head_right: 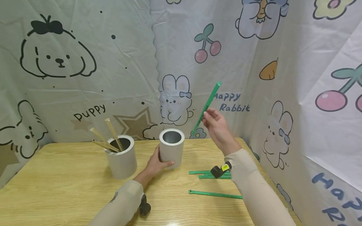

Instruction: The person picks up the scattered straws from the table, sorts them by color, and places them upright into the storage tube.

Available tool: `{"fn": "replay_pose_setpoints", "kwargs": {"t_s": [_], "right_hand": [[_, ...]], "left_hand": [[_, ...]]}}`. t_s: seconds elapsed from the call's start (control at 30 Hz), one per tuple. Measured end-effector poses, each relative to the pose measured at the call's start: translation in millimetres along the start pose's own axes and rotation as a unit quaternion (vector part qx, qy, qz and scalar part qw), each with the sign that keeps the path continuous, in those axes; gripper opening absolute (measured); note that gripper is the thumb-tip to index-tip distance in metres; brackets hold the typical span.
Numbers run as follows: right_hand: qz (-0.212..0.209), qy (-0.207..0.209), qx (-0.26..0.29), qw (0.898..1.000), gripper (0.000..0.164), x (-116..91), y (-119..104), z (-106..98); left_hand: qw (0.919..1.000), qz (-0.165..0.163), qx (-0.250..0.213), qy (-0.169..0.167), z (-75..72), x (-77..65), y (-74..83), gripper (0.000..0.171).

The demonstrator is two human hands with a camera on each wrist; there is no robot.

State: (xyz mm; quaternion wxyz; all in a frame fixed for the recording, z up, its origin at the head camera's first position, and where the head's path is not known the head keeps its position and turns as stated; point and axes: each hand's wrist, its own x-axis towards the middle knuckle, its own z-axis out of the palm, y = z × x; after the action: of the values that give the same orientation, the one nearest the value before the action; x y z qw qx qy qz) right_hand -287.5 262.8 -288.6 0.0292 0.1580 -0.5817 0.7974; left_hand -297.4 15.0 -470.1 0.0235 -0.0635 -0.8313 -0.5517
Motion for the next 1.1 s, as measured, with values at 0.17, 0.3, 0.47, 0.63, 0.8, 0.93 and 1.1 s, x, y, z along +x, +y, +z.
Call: {"fn": "replay_pose_setpoints", "kwargs": {"t_s": [0.17, 0.3, 0.47, 0.63, 0.8, 0.93, 1.1], "right_hand": [[0.017, 0.009, 0.028, 0.999, 0.011, 21, 13, 31], [0.067, 0.015, -0.054, 0.996, 0.003, 29, 43, 34], [0.141, -0.011, -0.264, 0.954, 0.032, 20, 63, 10], [0.151, -0.068, -0.386, 0.907, 0.044, -1, 64, -34], [0.172, -0.147, -0.423, 0.877, 0.043, -36, 73, -83], [0.183, -0.168, -0.429, 0.868, 0.040, -56, 77, -111], [0.150, -0.183, -0.438, 0.867, 0.029, -65, 85, -134]], "left_hand": [[1.0000, -0.006, 0.000, -0.004, -0.1, 2.1, -0.9, 0.106], [0.9999, -0.013, 0.000, -0.008, 0.5, 4.0, 0.4, 0.106], [0.9999, -0.010, 0.000, -0.012, 2.7, 3.3, 0.1, 0.106], [0.9999, -0.013, 0.005, -0.003, 1.0, 0.1, -0.3, 0.106], [0.9998, -0.021, -0.001, -0.004, -0.9, -3.6, 0.5, 0.107], [0.9999, -0.015, 0.000, -0.002, -1.2, -3.2, 0.3, 0.106], [0.9999, -0.010, 0.000, 0.002, -0.2, -1.8, 0.1, 0.106]]}}
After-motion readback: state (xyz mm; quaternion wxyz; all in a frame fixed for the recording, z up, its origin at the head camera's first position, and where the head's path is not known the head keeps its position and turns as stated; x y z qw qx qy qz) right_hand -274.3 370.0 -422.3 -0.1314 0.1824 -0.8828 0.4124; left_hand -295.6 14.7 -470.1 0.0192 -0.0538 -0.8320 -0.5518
